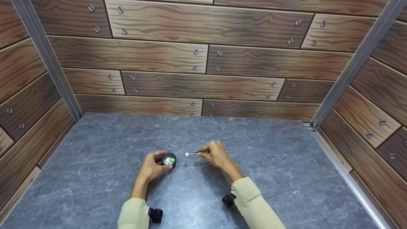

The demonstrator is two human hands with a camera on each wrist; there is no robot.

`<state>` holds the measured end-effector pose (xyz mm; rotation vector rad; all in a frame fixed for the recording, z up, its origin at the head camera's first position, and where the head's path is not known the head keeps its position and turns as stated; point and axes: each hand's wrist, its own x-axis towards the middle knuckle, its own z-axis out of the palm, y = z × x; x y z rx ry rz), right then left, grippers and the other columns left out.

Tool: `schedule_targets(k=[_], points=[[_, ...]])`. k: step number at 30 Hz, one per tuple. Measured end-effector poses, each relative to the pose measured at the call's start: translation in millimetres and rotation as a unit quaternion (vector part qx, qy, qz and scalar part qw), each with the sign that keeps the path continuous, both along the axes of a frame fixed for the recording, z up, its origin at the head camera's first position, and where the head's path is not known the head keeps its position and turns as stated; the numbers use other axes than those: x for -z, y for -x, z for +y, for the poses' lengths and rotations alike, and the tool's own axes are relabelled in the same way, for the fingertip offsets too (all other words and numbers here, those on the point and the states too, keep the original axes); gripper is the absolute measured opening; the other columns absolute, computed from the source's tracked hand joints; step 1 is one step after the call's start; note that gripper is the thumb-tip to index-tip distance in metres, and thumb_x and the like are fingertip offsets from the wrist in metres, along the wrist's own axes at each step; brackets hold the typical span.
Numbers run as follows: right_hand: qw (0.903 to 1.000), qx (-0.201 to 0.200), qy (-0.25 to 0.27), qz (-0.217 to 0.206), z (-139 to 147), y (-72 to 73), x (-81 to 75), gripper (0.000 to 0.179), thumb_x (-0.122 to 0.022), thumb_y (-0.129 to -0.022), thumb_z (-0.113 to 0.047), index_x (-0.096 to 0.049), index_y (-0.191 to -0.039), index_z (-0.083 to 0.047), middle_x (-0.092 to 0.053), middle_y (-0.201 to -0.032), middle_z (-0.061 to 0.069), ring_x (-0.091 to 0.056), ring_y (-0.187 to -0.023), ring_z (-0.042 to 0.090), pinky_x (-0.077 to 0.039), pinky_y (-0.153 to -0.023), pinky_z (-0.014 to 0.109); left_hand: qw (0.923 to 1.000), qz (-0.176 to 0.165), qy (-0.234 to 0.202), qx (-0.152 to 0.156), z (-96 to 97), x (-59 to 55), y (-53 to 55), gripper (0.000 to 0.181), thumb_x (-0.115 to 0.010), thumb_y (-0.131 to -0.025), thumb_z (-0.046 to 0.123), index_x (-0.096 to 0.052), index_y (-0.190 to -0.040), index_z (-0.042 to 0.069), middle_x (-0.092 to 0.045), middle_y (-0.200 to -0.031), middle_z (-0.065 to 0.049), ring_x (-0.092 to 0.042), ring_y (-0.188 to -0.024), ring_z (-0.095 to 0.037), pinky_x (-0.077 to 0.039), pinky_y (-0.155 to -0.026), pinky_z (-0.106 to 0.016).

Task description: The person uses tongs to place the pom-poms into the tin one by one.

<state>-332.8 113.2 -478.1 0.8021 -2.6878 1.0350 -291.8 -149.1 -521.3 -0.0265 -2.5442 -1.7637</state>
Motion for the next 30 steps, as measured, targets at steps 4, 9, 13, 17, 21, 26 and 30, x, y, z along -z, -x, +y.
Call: schedule_targets(k=[4,9,13,17,21,26,30], points=[[0.9999,-0.002,0.003,-0.01,-5,1.0,1.0,0.01,-0.079,-0.089,-0.006,-0.083,-0.096,-0.001,-0.079,-0.086,0.015,-0.053,-0.061,0.001,-0.044,-0.053,0.013,1.0,-0.002,-0.004,0.004,1.4,1.0,0.6,0.059,-0.085,-0.079,-0.004,-0.065,-0.135,-0.003,-0.065,-0.135,-0.029,-0.065,-0.124,-0.043,-0.057,-0.103,-0.049],[0.9999,-0.013,0.005,-0.005,-14,1.6,3.0,0.01,-0.079,-0.088,-0.006,-0.082,-0.096,0.001,-0.079,-0.086,0.016,-0.053,-0.063,0.002,-0.046,-0.054,0.013,1.0,0.0,-0.003,0.001,1.3,1.5,0.9,0.059,-0.084,-0.078,-0.005,-0.065,-0.134,-0.004,-0.065,-0.135,-0.029,-0.066,-0.124,-0.043,-0.057,-0.103,-0.047],[0.9997,-0.023,0.009,-0.002,-21,1.9,4.8,0.011,-0.078,-0.089,-0.004,-0.082,-0.096,0.002,-0.079,-0.087,0.017,-0.054,-0.064,0.003,-0.046,-0.054,0.014,1.0,0.004,-0.001,-0.004,1.4,1.3,1.2,0.058,-0.084,-0.079,-0.006,-0.065,-0.133,-0.005,-0.065,-0.134,-0.029,-0.067,-0.122,-0.042,-0.058,-0.101,-0.046],[0.9998,-0.018,0.008,0.008,-27,1.7,6.7,0.009,-0.079,-0.088,-0.005,-0.083,-0.095,-0.001,-0.08,-0.088,0.015,-0.055,-0.065,0.003,-0.046,-0.056,0.014,1.0,0.007,0.003,-0.003,2.6,1.0,2.6,0.058,-0.084,-0.079,-0.005,-0.065,-0.134,-0.005,-0.066,-0.133,-0.029,-0.067,-0.121,-0.041,-0.058,-0.101,-0.047],[0.9997,-0.017,0.002,0.015,-33,1.3,8.6,0.008,-0.079,-0.088,-0.006,-0.084,-0.093,-0.002,-0.079,-0.086,0.013,-0.054,-0.065,0.002,-0.047,-0.056,0.015,1.0,0.005,0.003,0.002,3.2,0.8,1.9,0.058,-0.084,-0.079,-0.005,-0.065,-0.133,-0.005,-0.066,-0.133,-0.029,-0.067,-0.122,-0.042,-0.057,-0.102,-0.048],[0.9996,-0.017,-0.006,0.021,-42,1.3,9.6,0.009,-0.079,-0.088,-0.008,-0.084,-0.095,-0.003,-0.08,-0.087,0.012,-0.058,-0.067,0.006,-0.048,-0.059,0.018,1.0,0.007,-0.003,0.005,1.8,0.4,1.1,0.058,-0.084,-0.078,-0.006,-0.065,-0.133,-0.006,-0.066,-0.132,-0.03,-0.067,-0.121,-0.043,-0.058,-0.101,-0.049],[0.9994,-0.015,-0.015,0.028,-48,2.1,11.1,0.01,-0.079,-0.088,-0.008,-0.084,-0.096,-0.004,-0.081,-0.091,0.012,-0.067,-0.072,0.012,-0.053,-0.063,0.021,0.9999,0.009,-0.007,0.005,0.8,0.5,0.9,0.059,-0.084,-0.078,-0.006,-0.064,-0.133,-0.007,-0.066,-0.131,-0.03,-0.067,-0.121,-0.043,-0.058,-0.101,-0.048]])
